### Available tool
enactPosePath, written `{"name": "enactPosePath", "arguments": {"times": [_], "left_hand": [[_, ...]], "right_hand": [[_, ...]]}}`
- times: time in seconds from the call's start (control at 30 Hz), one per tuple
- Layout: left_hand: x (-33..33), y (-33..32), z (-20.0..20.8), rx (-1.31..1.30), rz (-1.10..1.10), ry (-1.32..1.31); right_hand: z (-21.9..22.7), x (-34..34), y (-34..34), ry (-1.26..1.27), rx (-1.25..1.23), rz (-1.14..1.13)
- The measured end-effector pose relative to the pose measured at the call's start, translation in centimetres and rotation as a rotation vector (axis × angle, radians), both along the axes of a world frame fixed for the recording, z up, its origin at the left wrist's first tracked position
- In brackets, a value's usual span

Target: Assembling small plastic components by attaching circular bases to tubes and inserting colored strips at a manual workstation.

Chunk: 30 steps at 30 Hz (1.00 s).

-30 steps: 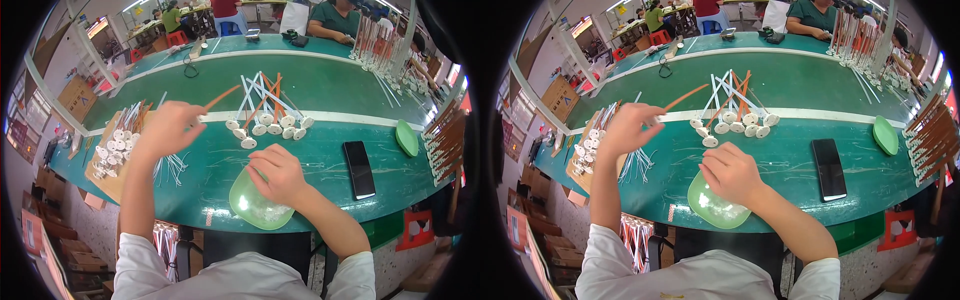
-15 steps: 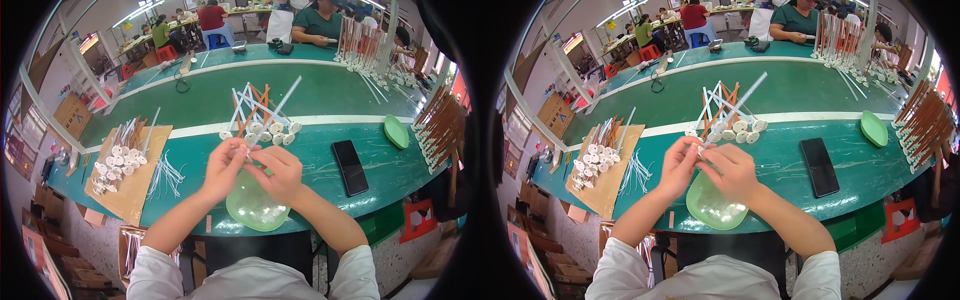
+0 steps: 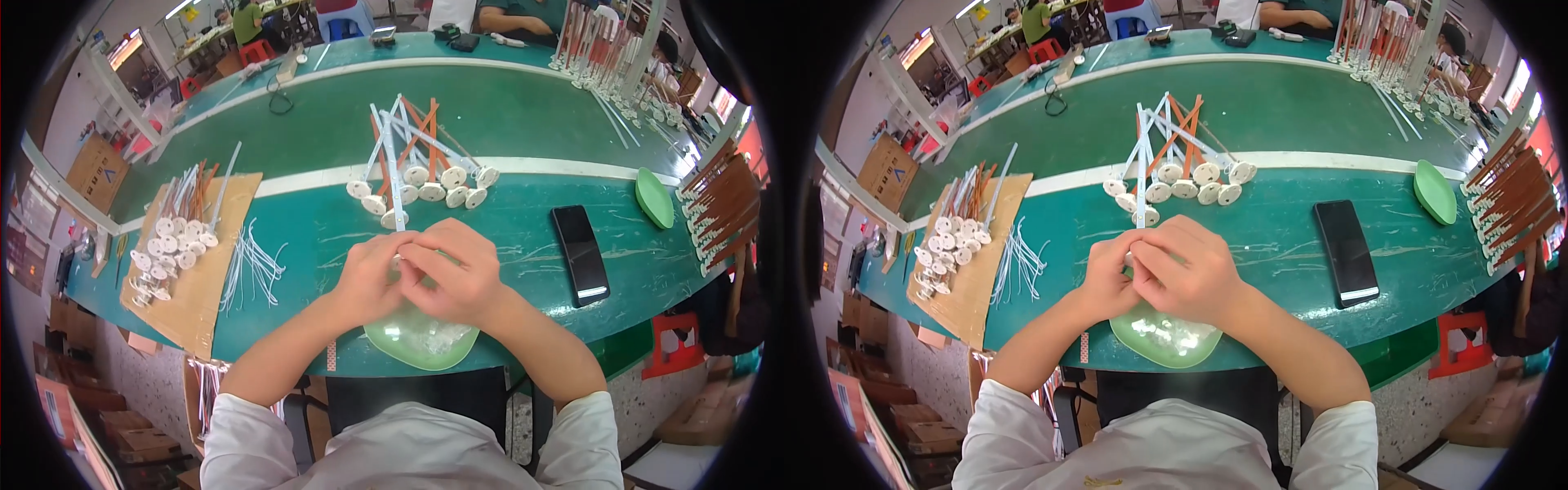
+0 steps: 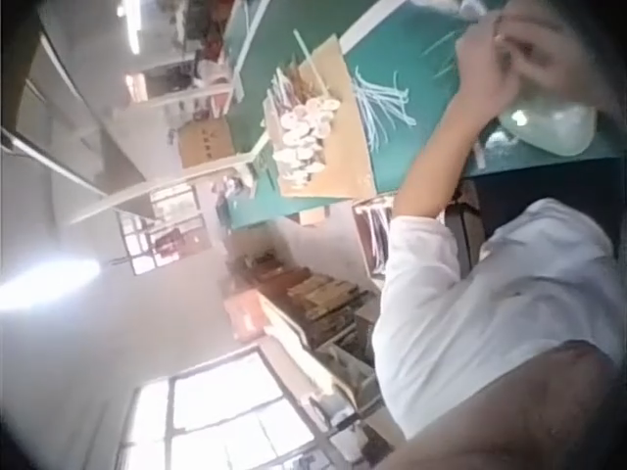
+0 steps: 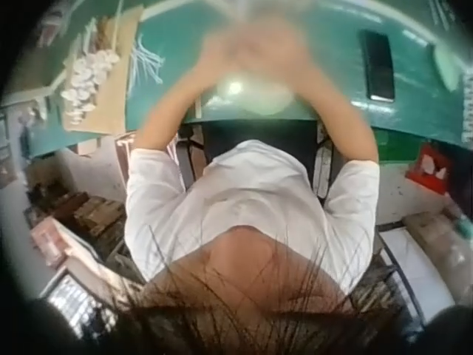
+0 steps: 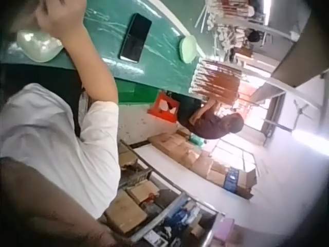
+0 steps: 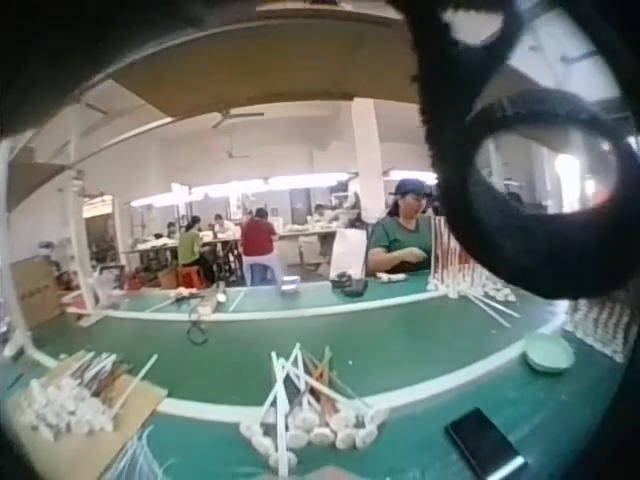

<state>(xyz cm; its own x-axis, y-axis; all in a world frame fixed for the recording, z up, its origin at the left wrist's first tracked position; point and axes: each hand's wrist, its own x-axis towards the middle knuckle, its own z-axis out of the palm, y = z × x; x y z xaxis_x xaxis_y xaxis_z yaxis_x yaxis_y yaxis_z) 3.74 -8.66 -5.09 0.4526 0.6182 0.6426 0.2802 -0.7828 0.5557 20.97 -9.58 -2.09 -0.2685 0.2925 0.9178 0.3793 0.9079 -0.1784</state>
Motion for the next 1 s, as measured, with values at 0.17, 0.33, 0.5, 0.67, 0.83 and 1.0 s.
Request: {"name": "enactPosePath", "arguments": {"times": [0.17,0.33,0.5,0.67,0.83,1.0], "left_hand": [[0.4,-0.8,-0.1,0.091,0.105,0.003],[-0.4,-0.4,0.6,-0.063,0.074,-0.062],[-0.6,-0.8,0.2,-0.055,0.084,-0.002],[-1.1,0.1,0.3,0.087,0.106,0.060],[-1.3,1.0,0.6,0.071,0.250,0.097],[-1.8,1.7,-0.4,-0.069,0.301,0.103]], "right_hand": [[-0.2,-0.2,-0.3,0.030,0.005,-0.057],[-0.1,0.3,0.2,0.021,-0.150,0.051],[-0.1,0.6,-0.2,-0.006,-0.253,0.116],[-0.7,0.1,-0.5,0.020,-0.281,-0.035],[-0.8,0.0,-0.6,-0.124,-0.438,-0.108],[0.0,0.5,-1.1,-0.303,-0.649,-0.084]]}}
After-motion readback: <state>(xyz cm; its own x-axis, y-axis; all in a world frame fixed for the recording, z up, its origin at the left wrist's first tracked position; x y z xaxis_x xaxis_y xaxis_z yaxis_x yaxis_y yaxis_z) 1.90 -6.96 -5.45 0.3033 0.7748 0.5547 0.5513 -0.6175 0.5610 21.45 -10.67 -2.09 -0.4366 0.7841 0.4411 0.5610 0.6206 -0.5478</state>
